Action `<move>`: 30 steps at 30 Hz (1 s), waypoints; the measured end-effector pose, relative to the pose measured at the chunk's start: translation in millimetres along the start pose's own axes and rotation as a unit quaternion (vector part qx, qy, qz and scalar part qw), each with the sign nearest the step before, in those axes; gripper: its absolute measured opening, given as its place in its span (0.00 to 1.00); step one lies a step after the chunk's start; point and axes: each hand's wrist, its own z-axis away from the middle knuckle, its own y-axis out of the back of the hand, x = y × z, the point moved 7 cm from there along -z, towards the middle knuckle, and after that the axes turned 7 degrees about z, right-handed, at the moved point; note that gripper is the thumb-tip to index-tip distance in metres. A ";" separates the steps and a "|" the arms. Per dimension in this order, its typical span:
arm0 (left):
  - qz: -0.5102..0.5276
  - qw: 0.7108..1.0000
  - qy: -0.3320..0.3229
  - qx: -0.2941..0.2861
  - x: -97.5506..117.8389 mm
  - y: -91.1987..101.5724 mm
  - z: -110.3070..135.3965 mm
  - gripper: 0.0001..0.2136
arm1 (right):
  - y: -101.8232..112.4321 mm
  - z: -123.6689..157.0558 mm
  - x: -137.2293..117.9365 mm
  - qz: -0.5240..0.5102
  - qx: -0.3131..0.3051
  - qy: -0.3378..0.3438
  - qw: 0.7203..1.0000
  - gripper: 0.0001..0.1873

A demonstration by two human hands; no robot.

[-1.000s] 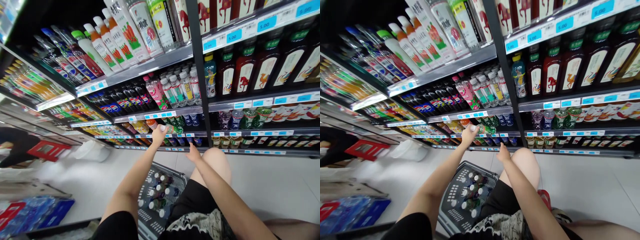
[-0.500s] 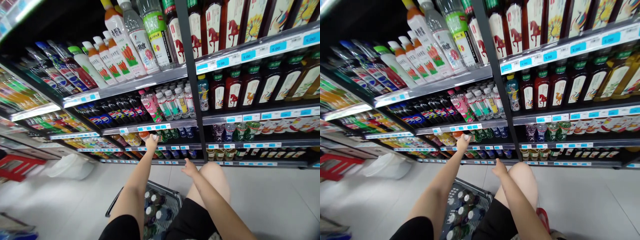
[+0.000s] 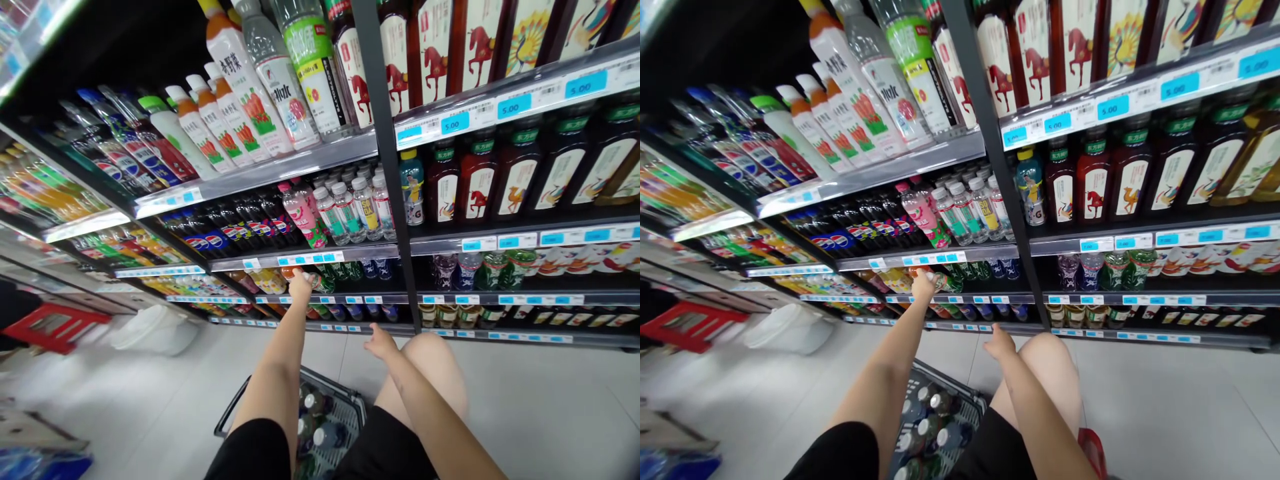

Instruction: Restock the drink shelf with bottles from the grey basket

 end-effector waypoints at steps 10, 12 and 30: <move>0.024 0.999 0.033 0.036 14.3 -14.4 -16.6 0.21 | -4.7 -4.6 -3.3 0.028 -0.021 0.003 0.999 0.25; 0.027 0.999 0.031 0.030 22.5 -21.4 -20.2 0.20 | -6.2 -5.9 -3.3 0.031 -0.026 0.003 0.999 0.24; 0.033 0.999 0.019 -0.017 24.9 -39.8 -48.6 0.17 | -9.3 -3.4 -10.4 0.084 -0.071 -0.012 0.994 0.25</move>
